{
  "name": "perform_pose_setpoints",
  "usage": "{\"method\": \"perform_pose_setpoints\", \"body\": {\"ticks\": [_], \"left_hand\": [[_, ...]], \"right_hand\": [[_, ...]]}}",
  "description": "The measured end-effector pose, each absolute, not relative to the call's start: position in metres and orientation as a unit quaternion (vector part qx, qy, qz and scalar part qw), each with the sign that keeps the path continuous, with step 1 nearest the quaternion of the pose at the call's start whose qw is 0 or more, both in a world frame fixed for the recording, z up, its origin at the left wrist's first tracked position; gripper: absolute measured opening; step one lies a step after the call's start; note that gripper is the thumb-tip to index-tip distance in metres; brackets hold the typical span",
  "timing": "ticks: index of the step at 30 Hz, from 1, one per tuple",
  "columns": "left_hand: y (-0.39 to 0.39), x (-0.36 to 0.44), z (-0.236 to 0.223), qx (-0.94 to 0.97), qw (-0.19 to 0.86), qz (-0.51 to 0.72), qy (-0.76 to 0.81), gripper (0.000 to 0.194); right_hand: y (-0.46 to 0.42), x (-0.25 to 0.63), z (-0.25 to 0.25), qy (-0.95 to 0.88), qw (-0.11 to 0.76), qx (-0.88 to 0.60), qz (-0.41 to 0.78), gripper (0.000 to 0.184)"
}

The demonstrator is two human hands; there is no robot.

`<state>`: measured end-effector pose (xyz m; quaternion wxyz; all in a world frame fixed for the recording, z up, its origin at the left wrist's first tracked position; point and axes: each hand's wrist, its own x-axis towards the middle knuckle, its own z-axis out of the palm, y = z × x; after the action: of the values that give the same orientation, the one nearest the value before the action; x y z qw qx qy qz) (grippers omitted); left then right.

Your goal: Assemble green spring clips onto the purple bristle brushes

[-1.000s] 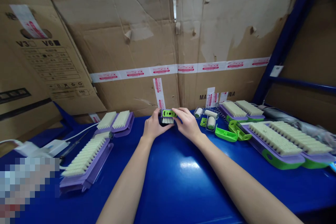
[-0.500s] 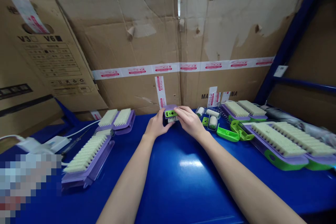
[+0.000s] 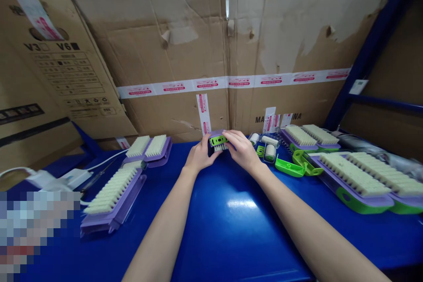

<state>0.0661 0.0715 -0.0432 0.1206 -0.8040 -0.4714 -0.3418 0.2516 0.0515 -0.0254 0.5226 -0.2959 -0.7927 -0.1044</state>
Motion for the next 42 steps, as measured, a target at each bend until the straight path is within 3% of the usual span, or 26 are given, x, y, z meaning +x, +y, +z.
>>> {"method": "perform_pose_setpoints", "body": {"ticks": [5,11,35,39,42], "left_hand": [[0.073,0.066,-0.045,-0.813,0.131,-0.339,-0.455,0.066],[0.073,0.067,-0.045,-0.821,0.146,-0.325,-0.446,0.063],[0.073,0.07,-0.044,-0.806,0.177,-0.343,-0.449,0.064],[0.073,0.07,-0.041,-0.784,0.243,-0.366,-0.439,0.056],[0.072,0.07,-0.038,-0.759,0.288,-0.38,-0.443,0.051]], "right_hand": [[0.05,0.244,-0.024,-0.701,0.595,-0.391,0.035,0.038],[0.05,0.24,-0.022,-0.649,0.606,-0.433,0.154,0.024],[0.044,0.236,-0.022,-0.661,0.611,-0.43,0.065,0.028],[0.045,0.242,-0.022,-0.629,0.59,-0.506,-0.001,0.031],[0.045,0.248,-0.021,-0.593,0.502,-0.627,-0.059,0.033]]}}
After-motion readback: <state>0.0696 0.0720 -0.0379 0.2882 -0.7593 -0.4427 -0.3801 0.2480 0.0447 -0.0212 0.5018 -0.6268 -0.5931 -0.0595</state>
